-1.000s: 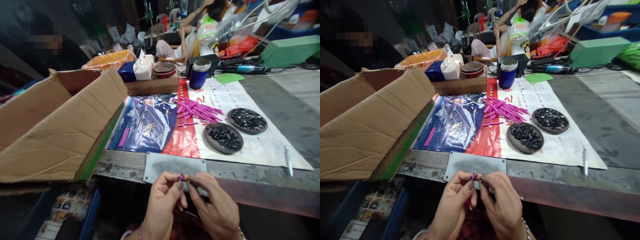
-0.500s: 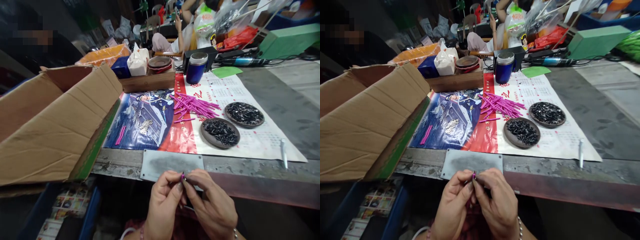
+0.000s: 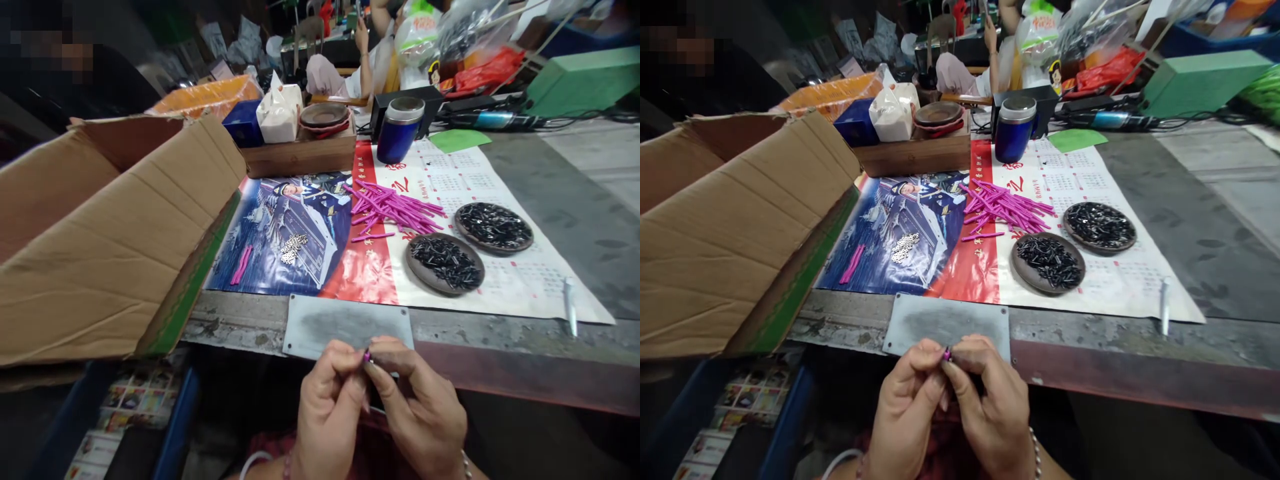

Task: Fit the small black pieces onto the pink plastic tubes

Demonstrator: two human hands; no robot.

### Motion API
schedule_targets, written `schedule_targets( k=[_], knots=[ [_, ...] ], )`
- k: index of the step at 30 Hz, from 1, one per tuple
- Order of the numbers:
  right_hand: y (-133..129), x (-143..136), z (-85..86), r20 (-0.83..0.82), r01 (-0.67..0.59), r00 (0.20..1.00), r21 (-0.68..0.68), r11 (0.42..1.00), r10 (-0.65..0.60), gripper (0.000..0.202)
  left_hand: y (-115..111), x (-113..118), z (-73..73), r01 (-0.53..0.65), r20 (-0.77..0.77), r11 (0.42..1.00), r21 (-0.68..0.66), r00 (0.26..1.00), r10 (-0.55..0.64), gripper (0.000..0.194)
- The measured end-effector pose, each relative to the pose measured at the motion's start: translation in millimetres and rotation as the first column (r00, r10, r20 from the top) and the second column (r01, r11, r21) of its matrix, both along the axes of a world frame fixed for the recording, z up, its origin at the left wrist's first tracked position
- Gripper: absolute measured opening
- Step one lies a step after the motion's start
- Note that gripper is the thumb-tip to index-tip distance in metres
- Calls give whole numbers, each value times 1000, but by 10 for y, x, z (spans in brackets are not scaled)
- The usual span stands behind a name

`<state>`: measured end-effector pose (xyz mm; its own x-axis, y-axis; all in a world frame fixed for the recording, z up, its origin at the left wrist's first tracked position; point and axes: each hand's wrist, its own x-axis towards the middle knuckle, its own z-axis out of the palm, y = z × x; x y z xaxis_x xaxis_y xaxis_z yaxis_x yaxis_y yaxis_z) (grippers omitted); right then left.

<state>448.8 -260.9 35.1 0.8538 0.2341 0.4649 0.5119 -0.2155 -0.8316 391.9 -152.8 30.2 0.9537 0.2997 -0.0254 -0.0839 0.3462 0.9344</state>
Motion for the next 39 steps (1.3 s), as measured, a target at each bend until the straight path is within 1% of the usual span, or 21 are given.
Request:
schedule_targets(
  k=[2,4,8,12,17,18,20,22,23,24,25,28,29,30,32,33,34,35,36,38,39],
  knots=[
    [13,12,9,87,27,996,-67,997,-21,8,10,2,18,-10,18,998,65,1000,9,15],
    [27,33,21,156,29,988,-116,993,-11,10,16,-1,28,-16,37,993,116,999,12,15],
    [59,78,19,234,0,972,-127,992,30,19,16,-34,20,1,35,984,179,999,-8,16],
    [68,90,-5,234,-30,971,-117,993,57,25,-1,-62,32,23,28,986,164,999,-28,15],
    [48,93,-10,239,9,971,-113,994,18,26,-30,-72,76,7,17,988,156,1000,-10,16],
    [48,96,-9,205,-7,978,-115,993,30,29,-34,-74,75,2,3,988,155,1000,-3,16],
    [57,96,-5,20,-102,994,-85,991,104,38,-33,-78,66,-6,-22,989,146,1000,10,14],
    [69,82,0,-191,-198,963,-7,980,193,49,-19,-79,58,-8,-34,991,135,999,13,13],
    [74,68,3,-240,-231,943,27,973,231,52,-8,-79,56,-10,-35,991,133,999,15,13],
    [76,51,4,-236,-246,939,41,968,249,53,3,-78,58,-17,-35,991,134,999,22,13],
    [74,34,4,-194,-243,950,33,969,245,51,14,-79,62,-27,-30,990,139,999,31,13],
    [54,11,-5,-43,-193,981,-26,981,192,32,30,-86,77,-35,-2,987,155,999,35,15],
    [47,18,-9,-45,-196,980,-31,980,195,32,27,-90,80,-24,3,988,153,1000,24,16],
    [41,30,-9,-93,-229,970,-25,973,226,39,22,-93,81,-12,2,989,147,1000,12,16],
    [35,60,0,-274,-310,910,44,950,310,56,9,-99,77,6,-18,992,130,1000,-4,15],
    [35,70,9,-352,-326,873,92,941,337,60,3,-100,75,7,-31,992,122,1000,-3,15],
    [34,76,21,-396,-312,855,123,942,335,62,0,-100,72,3,-38,993,117,999,1,14],
    [31,77,33,-395,-278,867,126,952,305,60,0,-99,71,-2,-38,993,116,999,6,13],
    [25,77,42,-354,-237,898,106,966,260,54,1,-98,72,-5,-36,993,117,999,9,13],
    [4,84,45,-246,-198,949,29,980,200,35,5,-94,80,-5,-35,993,114,999,9,13],
    [-10,92,37,-225,-184,958,2,983,180,30,6,-92,86,-1,-43,994,111,999,6,13]
  ],
)
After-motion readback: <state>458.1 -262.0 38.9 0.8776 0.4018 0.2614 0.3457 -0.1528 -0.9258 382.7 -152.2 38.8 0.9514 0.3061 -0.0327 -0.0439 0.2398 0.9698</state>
